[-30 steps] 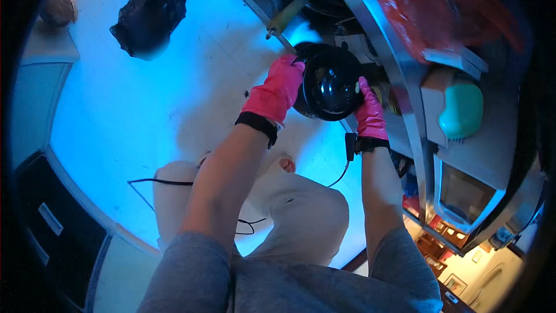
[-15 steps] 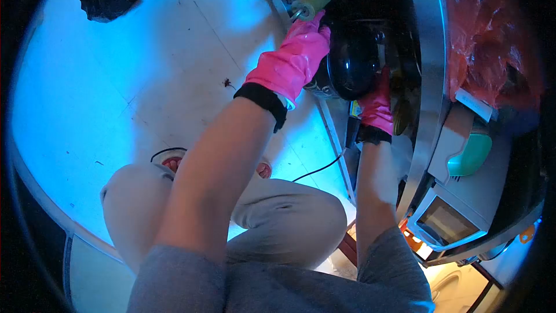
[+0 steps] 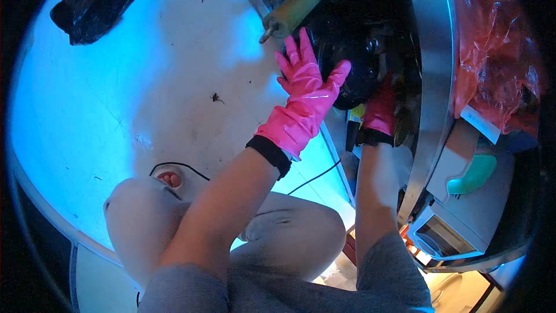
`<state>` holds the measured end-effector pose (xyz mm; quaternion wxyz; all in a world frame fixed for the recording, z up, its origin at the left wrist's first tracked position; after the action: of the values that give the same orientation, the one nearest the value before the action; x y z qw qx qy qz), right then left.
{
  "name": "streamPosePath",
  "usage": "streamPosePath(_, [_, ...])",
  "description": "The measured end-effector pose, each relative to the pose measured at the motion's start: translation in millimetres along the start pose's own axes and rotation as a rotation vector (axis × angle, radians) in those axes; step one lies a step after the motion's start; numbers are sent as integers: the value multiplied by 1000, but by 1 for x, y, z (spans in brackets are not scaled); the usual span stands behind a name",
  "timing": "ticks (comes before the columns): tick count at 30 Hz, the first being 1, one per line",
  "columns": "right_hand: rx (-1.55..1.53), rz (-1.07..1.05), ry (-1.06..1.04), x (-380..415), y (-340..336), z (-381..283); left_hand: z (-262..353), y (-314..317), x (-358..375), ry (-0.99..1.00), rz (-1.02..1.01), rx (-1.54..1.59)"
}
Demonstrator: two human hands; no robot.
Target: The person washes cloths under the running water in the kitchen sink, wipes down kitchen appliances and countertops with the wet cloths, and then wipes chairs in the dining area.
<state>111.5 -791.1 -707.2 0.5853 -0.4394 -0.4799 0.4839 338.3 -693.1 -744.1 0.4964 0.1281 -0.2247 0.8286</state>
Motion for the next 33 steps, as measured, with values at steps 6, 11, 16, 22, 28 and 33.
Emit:
streamPosePath(6, [-279,192,-131,3,2,5,0,-3,-44,184,-25,-13])
streamPosePath(11, [225,-5,-319,-6,15,-13,20,-30,-47,245,-165,162])
streamPosePath(16, [-271,104,-478,14,60,32,3,-53,-39,130,-345,593])
streamPosePath(22, [-1749,-368,685,156,-10,50,-16,-58,18,-84,-239,235])
streamPosePath(28, [-1681,-445,746,266,-101,68,19,-143,84,-163,-234,-194])
streamPosePath(33, [-1595,-592,898,402,-182,151,25,-308,93,-114,-2,-359])
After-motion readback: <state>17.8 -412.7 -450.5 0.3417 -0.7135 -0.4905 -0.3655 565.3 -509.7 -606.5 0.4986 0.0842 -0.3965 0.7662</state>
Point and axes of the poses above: each hand's wrist, its own x-axis away from the middle knuckle, its own y-axis out of the palm, z = x × y, the point moved 6 cm from there along -x, towards the middle knuckle, and after that the axes turned 6 degrees about -x, right-handed, at the moved point
